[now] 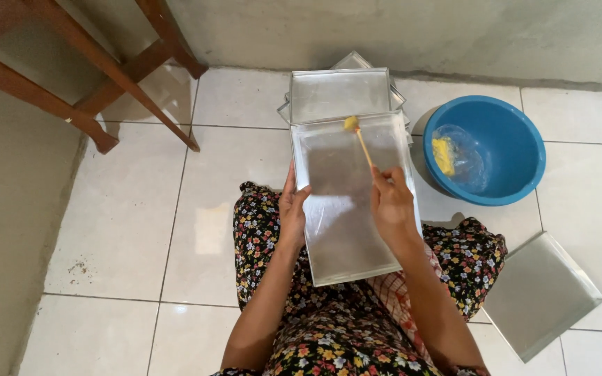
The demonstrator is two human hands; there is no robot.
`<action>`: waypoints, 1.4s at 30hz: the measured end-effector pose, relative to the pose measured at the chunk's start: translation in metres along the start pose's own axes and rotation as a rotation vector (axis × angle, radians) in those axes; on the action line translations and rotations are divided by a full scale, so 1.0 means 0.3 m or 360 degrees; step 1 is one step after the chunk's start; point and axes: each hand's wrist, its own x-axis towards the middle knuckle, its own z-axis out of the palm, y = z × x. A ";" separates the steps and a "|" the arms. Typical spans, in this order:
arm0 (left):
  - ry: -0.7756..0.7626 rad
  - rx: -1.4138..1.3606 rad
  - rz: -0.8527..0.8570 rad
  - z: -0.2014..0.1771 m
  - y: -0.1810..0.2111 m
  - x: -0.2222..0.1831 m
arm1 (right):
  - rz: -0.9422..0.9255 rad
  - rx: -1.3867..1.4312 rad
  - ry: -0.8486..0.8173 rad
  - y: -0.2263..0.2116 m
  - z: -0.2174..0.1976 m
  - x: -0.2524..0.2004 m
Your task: Cleaning and greasing multiple metal baking trays using a cloth and a brush.
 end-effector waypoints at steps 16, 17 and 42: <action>0.0039 -0.0145 0.0013 -0.059 -0.034 0.025 | 0.0289 -0.0018 0.0075 0.085 -0.056 0.012; 0.0031 -0.0129 0.0014 -0.045 -0.025 0.019 | 0.0298 0.0023 0.0069 0.088 -0.054 0.010; -0.0002 -0.0029 0.0064 -0.030 -0.071 -0.009 | 0.0200 -0.0018 0.0032 0.150 0.029 -0.079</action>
